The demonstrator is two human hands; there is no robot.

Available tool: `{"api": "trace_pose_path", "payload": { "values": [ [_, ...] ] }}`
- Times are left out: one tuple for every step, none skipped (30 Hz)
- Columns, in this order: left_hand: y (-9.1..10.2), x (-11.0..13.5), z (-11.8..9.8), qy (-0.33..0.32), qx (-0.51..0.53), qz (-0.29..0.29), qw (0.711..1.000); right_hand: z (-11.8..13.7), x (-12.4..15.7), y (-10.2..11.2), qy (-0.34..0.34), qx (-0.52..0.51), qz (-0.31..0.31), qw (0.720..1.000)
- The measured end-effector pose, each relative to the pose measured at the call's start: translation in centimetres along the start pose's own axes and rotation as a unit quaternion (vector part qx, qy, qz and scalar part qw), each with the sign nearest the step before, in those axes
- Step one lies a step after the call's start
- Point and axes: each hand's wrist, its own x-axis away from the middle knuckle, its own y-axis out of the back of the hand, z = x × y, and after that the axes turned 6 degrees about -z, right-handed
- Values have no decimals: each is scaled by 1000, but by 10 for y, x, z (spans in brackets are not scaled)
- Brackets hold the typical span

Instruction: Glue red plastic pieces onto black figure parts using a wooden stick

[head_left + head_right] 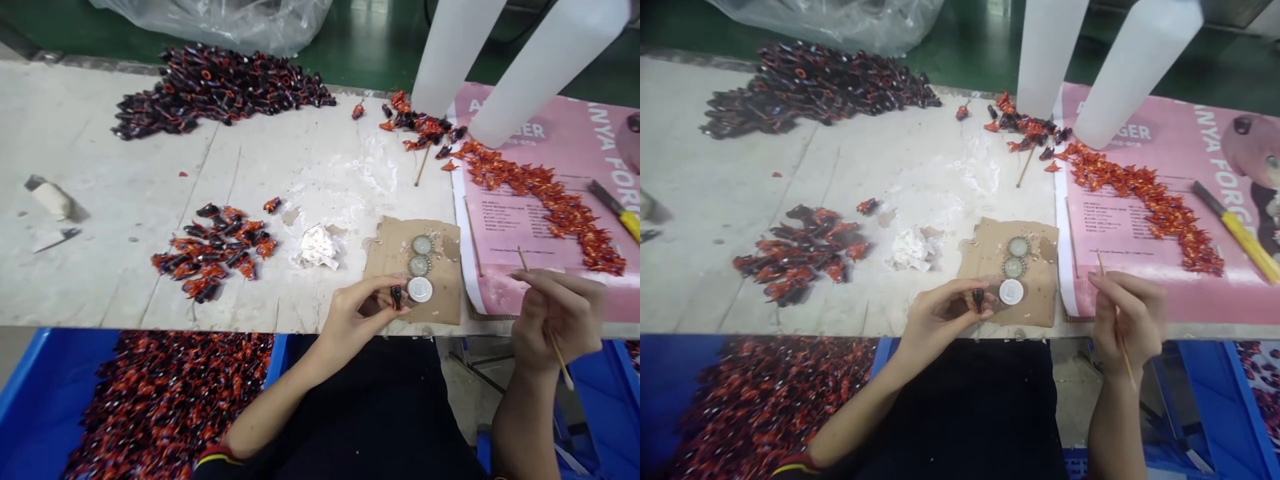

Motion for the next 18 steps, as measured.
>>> {"api": "trace_pose_path", "payload": {
  "values": [
    [0, 0, 1, -2, -4, 1, 1000, -13, -4, 7, 18, 30, 34, 999],
    [0, -1, 1, -4, -5, 3, 1000, -29, -9, 14, 30, 60, 65, 996],
    [0, -1, 1, -4, -4, 4, 1000, -46, -14, 21, 33, 97, 84, 991],
    [0, -1, 1, -3, -4, 4, 1000, -64, -19, 29, 27, 140, 93, 985],
    [0, 0, 1, -2, -6, 4, 1000, -84, -24, 36, -5, 194, 89, 977],
    [0, 0, 0, 0, -10, 4, 1000, -103, -29, 42, -32, 242, 114, 963],
    [0, 0, 0, 1, -15, 3, 1000, -120, -33, 48, -44, 283, 131, 949],
    [0, 0, -1, 2, -19, 1, 1000, -134, -37, 51, -63, 316, 154, 934],
    [0, 0, -1, 3, -22, 0, 1000, -144, -41, 53, -79, 343, 171, 920],
    [0, -1, -1, 3, -25, -1, 1000, -149, -44, 52, -95, 374, 176, 905],
    [0, -1, -1, 1, -27, -1, 1000, -151, -47, 49, -110, 402, 179, 891],
    [0, -1, 0, -1, -27, -1, 1000, -149, -50, 43, -121, 427, 179, 878],
    [0, -2, 0, -3, -28, 1, 1000, -145, -53, 37, -130, 447, 180, 867],
    [0, -2, 1, -6, -28, 1, 1000, -140, -55, 29, -140, 461, 185, 856],
    [0, -2, 1, -9, -29, 2, 1000, -135, -57, 21, -153, 475, 191, 845],
    [0, -2, 1, -12, -31, 3, 999, -132, -58, 14, -169, 488, 196, 834],
    [0, -2, 1, -14, -33, 3, 999, -130, -59, 7, -185, 499, 198, 823],
    [0, -1, 1, -15, -35, 3, 999, -130, -59, 2, -199, 509, 194, 815]
  ]
}}
